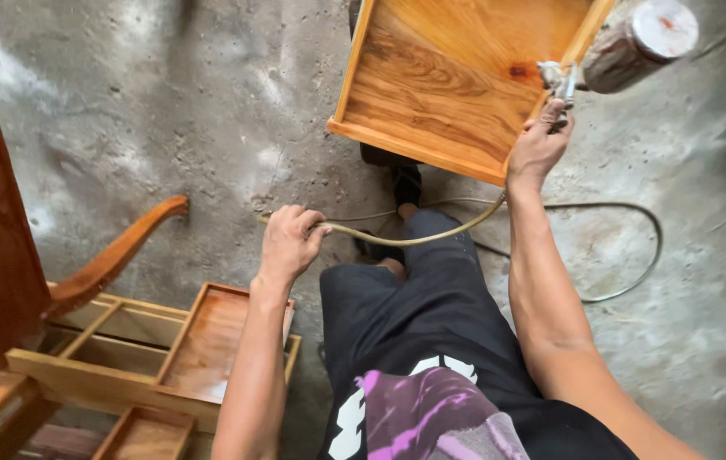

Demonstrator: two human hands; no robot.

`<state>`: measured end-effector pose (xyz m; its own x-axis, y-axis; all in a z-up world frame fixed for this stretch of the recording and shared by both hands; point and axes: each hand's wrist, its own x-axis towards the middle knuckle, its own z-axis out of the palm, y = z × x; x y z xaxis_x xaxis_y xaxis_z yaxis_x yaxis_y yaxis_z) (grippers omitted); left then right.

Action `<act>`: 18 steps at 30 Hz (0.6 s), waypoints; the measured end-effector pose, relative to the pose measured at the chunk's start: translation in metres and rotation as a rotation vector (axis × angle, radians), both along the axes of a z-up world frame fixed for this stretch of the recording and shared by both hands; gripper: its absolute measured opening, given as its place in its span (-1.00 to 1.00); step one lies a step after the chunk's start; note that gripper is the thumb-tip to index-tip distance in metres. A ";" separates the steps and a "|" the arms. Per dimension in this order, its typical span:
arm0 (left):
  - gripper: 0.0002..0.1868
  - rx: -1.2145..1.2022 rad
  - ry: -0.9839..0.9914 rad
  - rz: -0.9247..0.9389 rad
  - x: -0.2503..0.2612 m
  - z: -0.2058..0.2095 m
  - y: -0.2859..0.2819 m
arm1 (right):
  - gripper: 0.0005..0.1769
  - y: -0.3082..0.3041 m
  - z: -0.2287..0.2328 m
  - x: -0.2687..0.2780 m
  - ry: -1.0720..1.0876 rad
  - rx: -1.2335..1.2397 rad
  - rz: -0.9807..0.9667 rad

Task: The person uses a spray gun to apply finish to several wooden furniture components, including a drawer front and a carved panel. They move around the items to cover different sides and edges, then flip the drawer to spray the opposite face.

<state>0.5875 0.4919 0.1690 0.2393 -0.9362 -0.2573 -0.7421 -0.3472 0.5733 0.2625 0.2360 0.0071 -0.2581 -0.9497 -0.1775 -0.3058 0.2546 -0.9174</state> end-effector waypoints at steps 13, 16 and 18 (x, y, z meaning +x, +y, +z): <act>-0.81 -0.004 0.048 -0.337 0.140 -0.084 -0.068 | -0.37 0.024 -0.011 0.150 0.008 0.026 0.060; -0.83 -0.029 0.056 -0.423 0.174 -0.096 -0.069 | -0.36 0.033 -0.001 0.192 -0.053 -0.045 0.133; -0.81 0.031 0.116 -0.425 0.191 -0.098 -0.071 | -0.35 0.032 0.001 0.207 -0.105 -0.055 0.179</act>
